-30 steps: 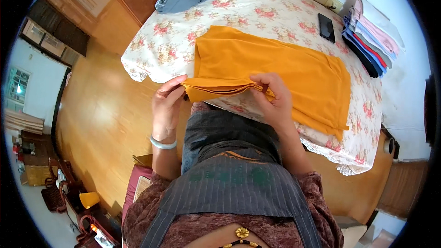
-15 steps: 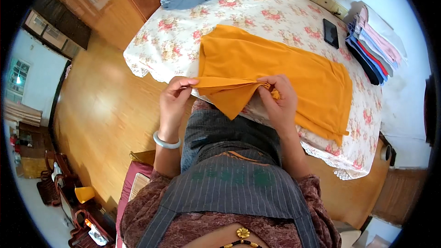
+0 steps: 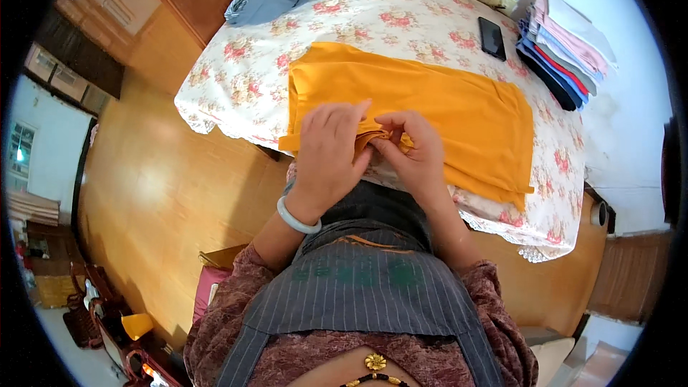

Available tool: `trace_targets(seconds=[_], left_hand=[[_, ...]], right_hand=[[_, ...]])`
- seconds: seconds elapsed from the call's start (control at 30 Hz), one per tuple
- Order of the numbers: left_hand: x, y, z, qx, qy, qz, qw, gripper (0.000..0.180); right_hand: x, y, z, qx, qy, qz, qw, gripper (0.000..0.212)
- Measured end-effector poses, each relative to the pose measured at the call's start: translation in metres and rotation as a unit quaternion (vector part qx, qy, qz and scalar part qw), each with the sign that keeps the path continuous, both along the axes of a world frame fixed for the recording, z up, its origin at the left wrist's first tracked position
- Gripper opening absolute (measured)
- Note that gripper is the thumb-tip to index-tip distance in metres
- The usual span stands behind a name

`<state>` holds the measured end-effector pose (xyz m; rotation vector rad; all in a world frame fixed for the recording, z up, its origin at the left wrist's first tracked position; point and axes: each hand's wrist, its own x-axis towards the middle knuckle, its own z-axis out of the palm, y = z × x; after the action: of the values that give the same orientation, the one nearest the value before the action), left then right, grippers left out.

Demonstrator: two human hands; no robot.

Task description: The person folds a yellow shirt by laying it flat on a bed, smoothing the fabric, and folding the sides and sleeves inward.

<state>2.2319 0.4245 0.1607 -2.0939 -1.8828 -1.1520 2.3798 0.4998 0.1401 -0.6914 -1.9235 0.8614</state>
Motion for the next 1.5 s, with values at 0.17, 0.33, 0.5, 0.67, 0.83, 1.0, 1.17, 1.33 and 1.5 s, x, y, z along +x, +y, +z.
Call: trace_targets(seconds=[0.17, 0.33, 0.5, 0.67, 0.83, 1.0, 1.17, 1.33, 1.5], left_hand=[[-0.009, 0.009, -0.004, -0.034, -0.002, -0.076, 0.996, 0.033], [-0.007, 0.019, -0.005, -0.013, 0.005, -0.125, 0.992, 0.018], [-0.012, 0.011, 0.0, -0.042, 0.004, -0.066, 0.997, 0.015], [-0.016, 0.016, -0.006, -0.014, -0.061, -0.051, 0.997, 0.012], [-0.017, 0.018, -0.014, -0.013, -0.132, -0.076, 0.988, 0.01], [-0.016, 0.015, -0.019, -0.025, -0.169, -0.071, 0.983, 0.009], [-0.016, 0.016, -0.021, -0.007, -0.171, -0.085, 0.982, 0.008], [-0.018, 0.011, -0.017, -0.023, -0.183, -0.061, 0.981, 0.009], [-0.027, 0.004, -0.024, 0.003, -0.158, -0.071, 0.985, 0.01]], right_hand=[[0.011, 0.0, 0.005, 0.016, 0.015, 0.012, 1.0, 0.023], [0.012, 0.003, -0.008, 0.059, 0.025, -0.007, 0.998, 0.022], [0.033, 0.001, -0.016, 0.065, -0.012, -0.015, 0.998, 0.022], [0.105, -0.001, -0.025, 0.14, -0.107, -0.164, 0.971, 0.018], [0.204, 0.004, -0.016, 0.127, -0.193, -0.317, 0.92, 0.029], [0.239, 0.0, -0.009, 0.116, -0.315, -0.342, 0.878, 0.033], [0.25, 0.01, -0.019, 0.145, -0.426, -0.307, 0.839, 0.025], [0.256, 0.007, -0.003, 0.167, -0.349, -0.362, 0.848, 0.015], [0.268, -0.01, -0.004, 0.086, -0.432, -0.249, 0.862, 0.009]])
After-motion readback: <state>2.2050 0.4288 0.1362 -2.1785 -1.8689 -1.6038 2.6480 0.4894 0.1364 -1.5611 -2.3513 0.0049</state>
